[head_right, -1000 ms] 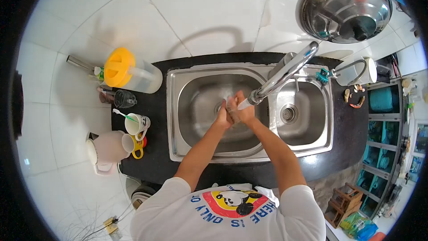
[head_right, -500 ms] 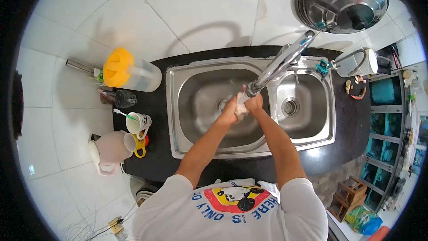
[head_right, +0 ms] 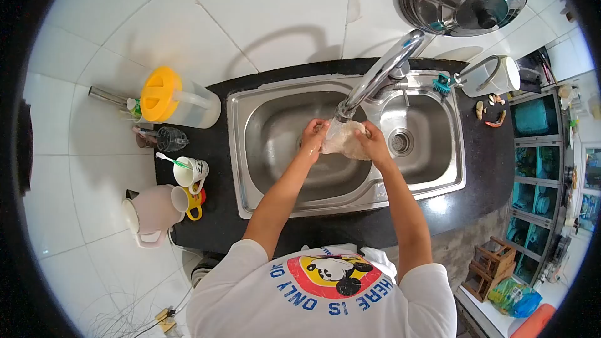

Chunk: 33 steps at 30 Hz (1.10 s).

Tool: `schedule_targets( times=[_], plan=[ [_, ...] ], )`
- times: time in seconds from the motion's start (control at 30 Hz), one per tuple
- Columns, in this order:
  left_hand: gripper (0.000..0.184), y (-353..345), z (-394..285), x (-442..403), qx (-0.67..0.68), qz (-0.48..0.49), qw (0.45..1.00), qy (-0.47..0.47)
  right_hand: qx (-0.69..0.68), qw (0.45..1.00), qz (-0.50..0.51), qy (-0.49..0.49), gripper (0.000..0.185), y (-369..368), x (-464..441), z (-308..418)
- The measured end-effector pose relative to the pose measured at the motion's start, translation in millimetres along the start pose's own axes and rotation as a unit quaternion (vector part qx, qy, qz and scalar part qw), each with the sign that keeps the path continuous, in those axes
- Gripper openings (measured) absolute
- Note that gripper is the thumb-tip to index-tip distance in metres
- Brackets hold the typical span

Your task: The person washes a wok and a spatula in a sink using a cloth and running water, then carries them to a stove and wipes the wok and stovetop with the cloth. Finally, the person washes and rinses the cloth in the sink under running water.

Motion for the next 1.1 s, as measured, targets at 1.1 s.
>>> schedule_targets(
  times=[1.1],
  plan=[
    [0.042, -14.9, 54.5, 18.4, 0.248, 0.181, 0.936, 0.174, 0.34, 0.917, -0.029, 0.204, 0.02, -105.2, 12.7, 25.0]
  ],
)
Point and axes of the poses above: each hand's wrist, its own x-axis away from the middle knuckle, its own y-axis out of the back of the hand, z = x × y, the point moved 10 cm from there along -x, towards the middle knuckle, and after that the axes turned 4 degrees about x, right-handed, at the moved point
